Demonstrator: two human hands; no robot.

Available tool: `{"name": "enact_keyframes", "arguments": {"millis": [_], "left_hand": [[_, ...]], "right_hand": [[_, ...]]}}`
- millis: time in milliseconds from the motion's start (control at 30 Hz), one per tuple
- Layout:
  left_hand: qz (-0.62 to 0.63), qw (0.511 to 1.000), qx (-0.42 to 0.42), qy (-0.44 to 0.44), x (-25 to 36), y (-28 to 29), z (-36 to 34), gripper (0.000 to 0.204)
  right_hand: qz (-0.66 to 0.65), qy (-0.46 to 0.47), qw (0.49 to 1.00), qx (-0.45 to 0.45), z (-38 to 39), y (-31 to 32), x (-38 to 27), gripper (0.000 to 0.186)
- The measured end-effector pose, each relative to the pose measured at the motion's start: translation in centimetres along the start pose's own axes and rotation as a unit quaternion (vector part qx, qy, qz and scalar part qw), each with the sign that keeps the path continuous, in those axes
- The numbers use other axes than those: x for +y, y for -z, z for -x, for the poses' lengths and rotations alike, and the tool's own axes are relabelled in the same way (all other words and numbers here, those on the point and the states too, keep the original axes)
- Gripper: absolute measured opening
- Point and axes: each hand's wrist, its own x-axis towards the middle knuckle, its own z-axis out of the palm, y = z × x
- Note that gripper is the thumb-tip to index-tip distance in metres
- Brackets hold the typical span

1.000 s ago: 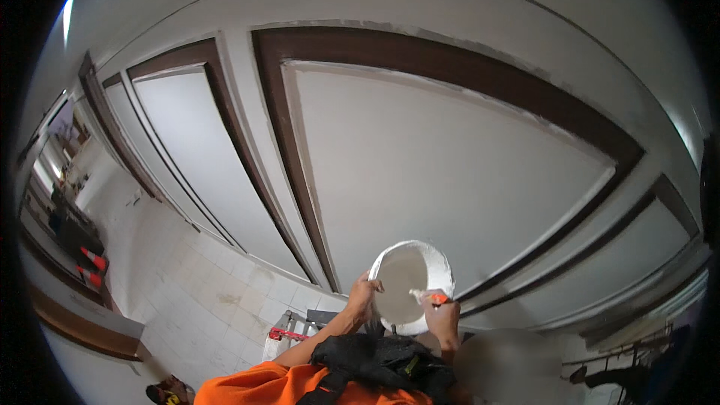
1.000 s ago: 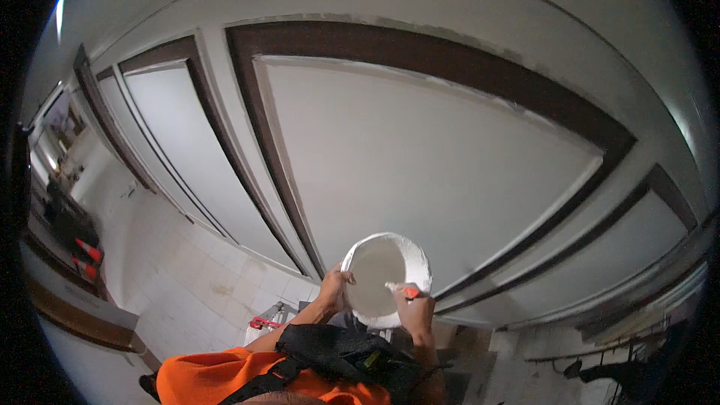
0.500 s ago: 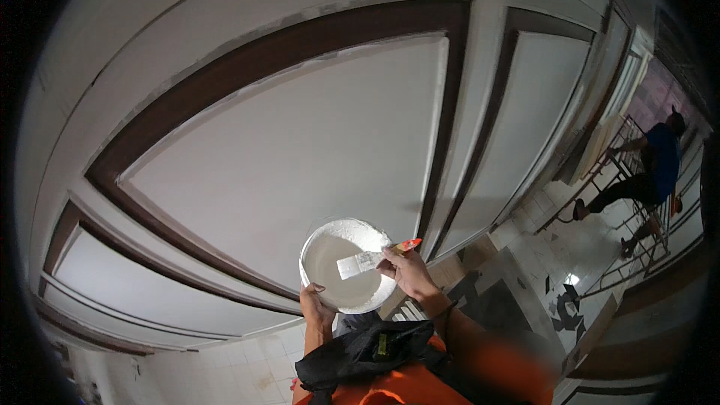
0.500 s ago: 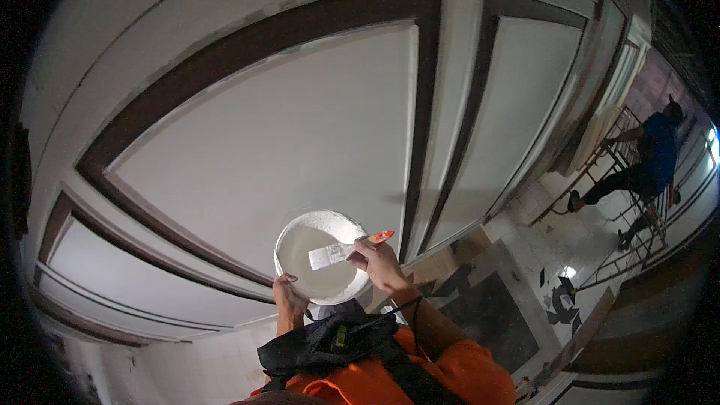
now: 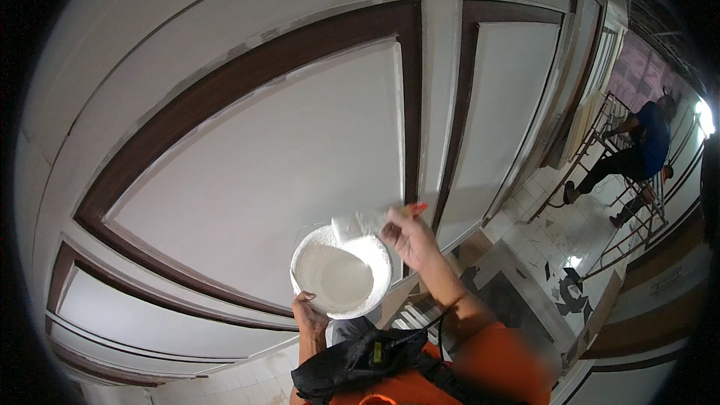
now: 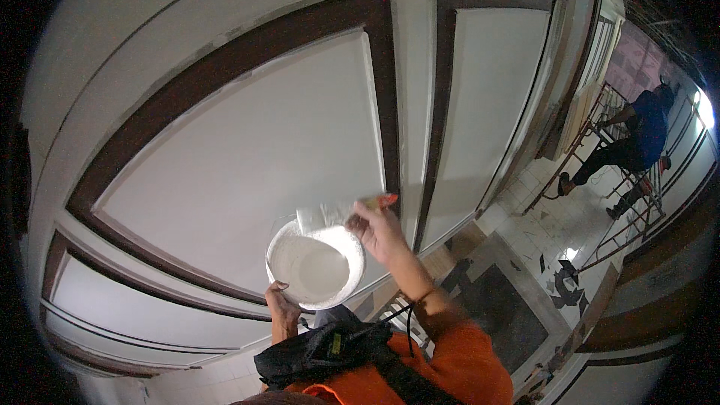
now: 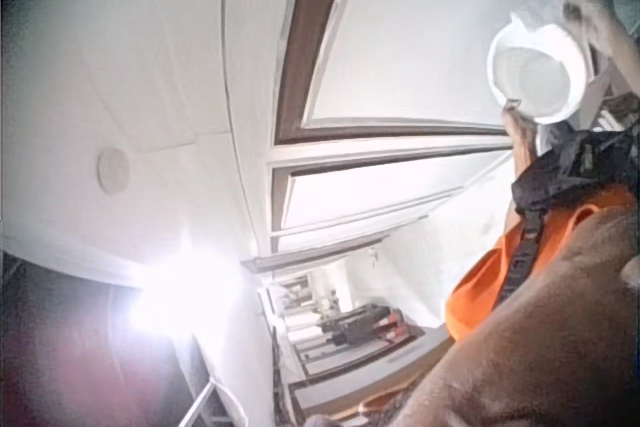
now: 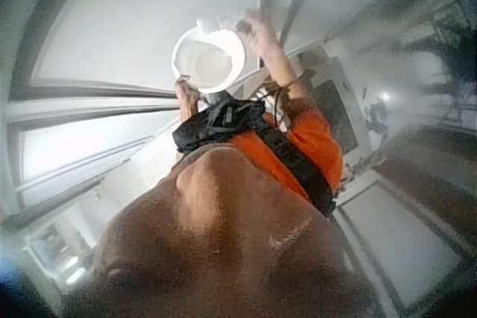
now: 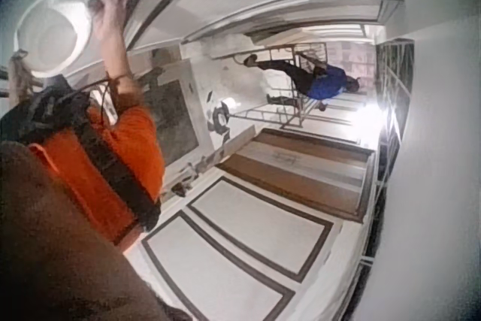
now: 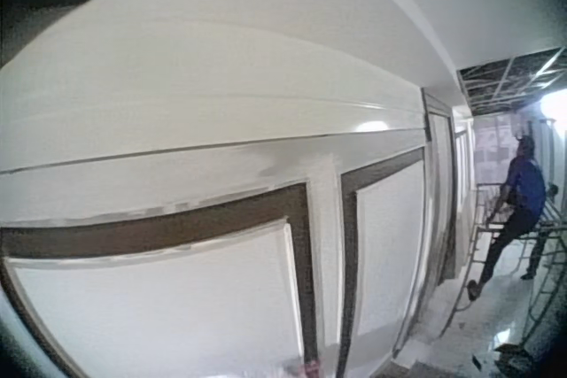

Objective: The person stands on a ladder and uses a paint brush to apply white paint from a bucket onto the ceiling trim and panels.

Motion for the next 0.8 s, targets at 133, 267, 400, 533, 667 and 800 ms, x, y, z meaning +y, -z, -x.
{"name": "enact_keyframes", "arguments": {"millis": [133, 267, 400, 533, 667, 800], "left_hand": [[0.011, 1.0, -0.007, 0.02, 0.2, -0.3, 0.4, 0.062], [0.01, 1.0, -0.002, 0.026, -0.1, 1.3, -0.9, 0.062], [-0.031, 0.999, -0.009, 0.015, 0.0, 1.3, -0.8, 0.063], [-0.068, 0.996, 0.056, -0.015, 0.0, -0.4, 0.6, 0.064], [-0.075, 0.994, 0.076, -0.01, 0.0, 0.8, 0.0, 0.065], [-0.064, 0.996, 0.052, -0.035, -0.6, 2.4, -0.9, 0.063]], "right_hand": [[-0.018, 0.13, 0.991, 0.002, -4.9, -4.7, -7.4, 0.006], [-0.065, 0.332, 0.94, -0.043, -10.7, -10.6, -17.2, 0.014], [-0.052, 0.517, 0.852, -0.054, -16.2, -14.3, -27.5, 0.023], [0.021, 0.633, 0.774, -0.007, -19.2, -16.0, -33.1, 0.021], [0.24, 0.725, 0.631, 0.134, -22.0, -15.3, -36.2, 0.014], [0.34, 0.747, 0.536, 0.199, -22.1, -16.1, -34.6, 0.012]]}}
